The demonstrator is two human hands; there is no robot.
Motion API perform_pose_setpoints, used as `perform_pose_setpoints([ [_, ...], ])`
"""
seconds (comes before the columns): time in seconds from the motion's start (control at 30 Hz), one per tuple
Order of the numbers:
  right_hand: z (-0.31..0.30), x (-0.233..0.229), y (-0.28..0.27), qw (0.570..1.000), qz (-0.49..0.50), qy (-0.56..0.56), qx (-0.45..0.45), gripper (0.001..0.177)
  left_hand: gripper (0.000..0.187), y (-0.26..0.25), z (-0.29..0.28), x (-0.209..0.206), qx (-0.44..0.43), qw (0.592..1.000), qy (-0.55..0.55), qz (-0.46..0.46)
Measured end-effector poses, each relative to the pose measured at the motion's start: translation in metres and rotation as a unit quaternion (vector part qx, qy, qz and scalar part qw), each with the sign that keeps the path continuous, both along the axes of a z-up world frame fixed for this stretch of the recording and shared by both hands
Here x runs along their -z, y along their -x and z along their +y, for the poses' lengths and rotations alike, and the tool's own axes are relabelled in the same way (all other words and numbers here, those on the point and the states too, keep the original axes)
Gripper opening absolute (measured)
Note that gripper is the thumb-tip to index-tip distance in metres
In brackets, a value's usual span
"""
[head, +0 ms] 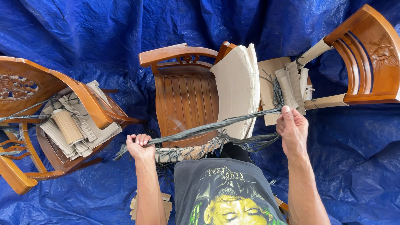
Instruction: Bundling multiple pieces of protective cardboard together using grey plastic straps.
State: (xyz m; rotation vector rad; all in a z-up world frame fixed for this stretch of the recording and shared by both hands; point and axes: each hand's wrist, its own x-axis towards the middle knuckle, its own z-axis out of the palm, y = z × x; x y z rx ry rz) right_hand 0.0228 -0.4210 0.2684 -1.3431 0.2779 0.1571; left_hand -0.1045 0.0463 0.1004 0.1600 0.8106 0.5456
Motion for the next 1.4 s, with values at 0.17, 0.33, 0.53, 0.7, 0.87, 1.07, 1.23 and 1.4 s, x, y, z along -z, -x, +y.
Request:
perform_pose_setpoints([
  [0.17,-0.008,-0.017,0.001,0.998,-0.022,-0.054,0.030,0.036,0.034,0.012,0.019,0.016,-0.023,0.999,-0.005,0.047],
  [0.33,-0.011,-0.044,0.007,0.994,-0.051,-0.067,0.064,0.034,0.023,0.007,0.012,-0.020,0.001,0.972,-0.040,0.230],
  [0.53,0.008,-0.049,0.014,0.999,-0.032,0.000,0.007,0.029,0.021,0.006,0.000,0.011,0.108,0.978,-0.051,0.171],
  [0.7,0.013,-0.043,0.012,0.999,-0.021,-0.017,-0.020,0.026,0.030,0.000,-0.008,0.006,0.077,0.988,-0.060,0.123],
  [0.87,-0.003,-0.050,0.008,0.998,-0.044,-0.035,0.011,0.027,0.038,0.010,0.007,0.024,0.054,0.990,-0.058,0.120],
  [1.07,-0.035,-0.048,0.006,0.991,-0.076,-0.080,0.074,0.031,0.047,0.037,0.026,0.064,0.011,0.992,-0.019,0.125],
  [1.23,-0.038,-0.052,0.007,0.988,-0.069,-0.082,0.107,0.032,0.050,0.043,0.021,0.058,-0.007,0.982,-0.001,0.187],
  [1.4,-0.043,-0.056,0.005,0.985,-0.076,-0.095,0.122,0.032,0.048,0.050,0.024,0.064,-0.032,0.982,0.005,0.188],
])
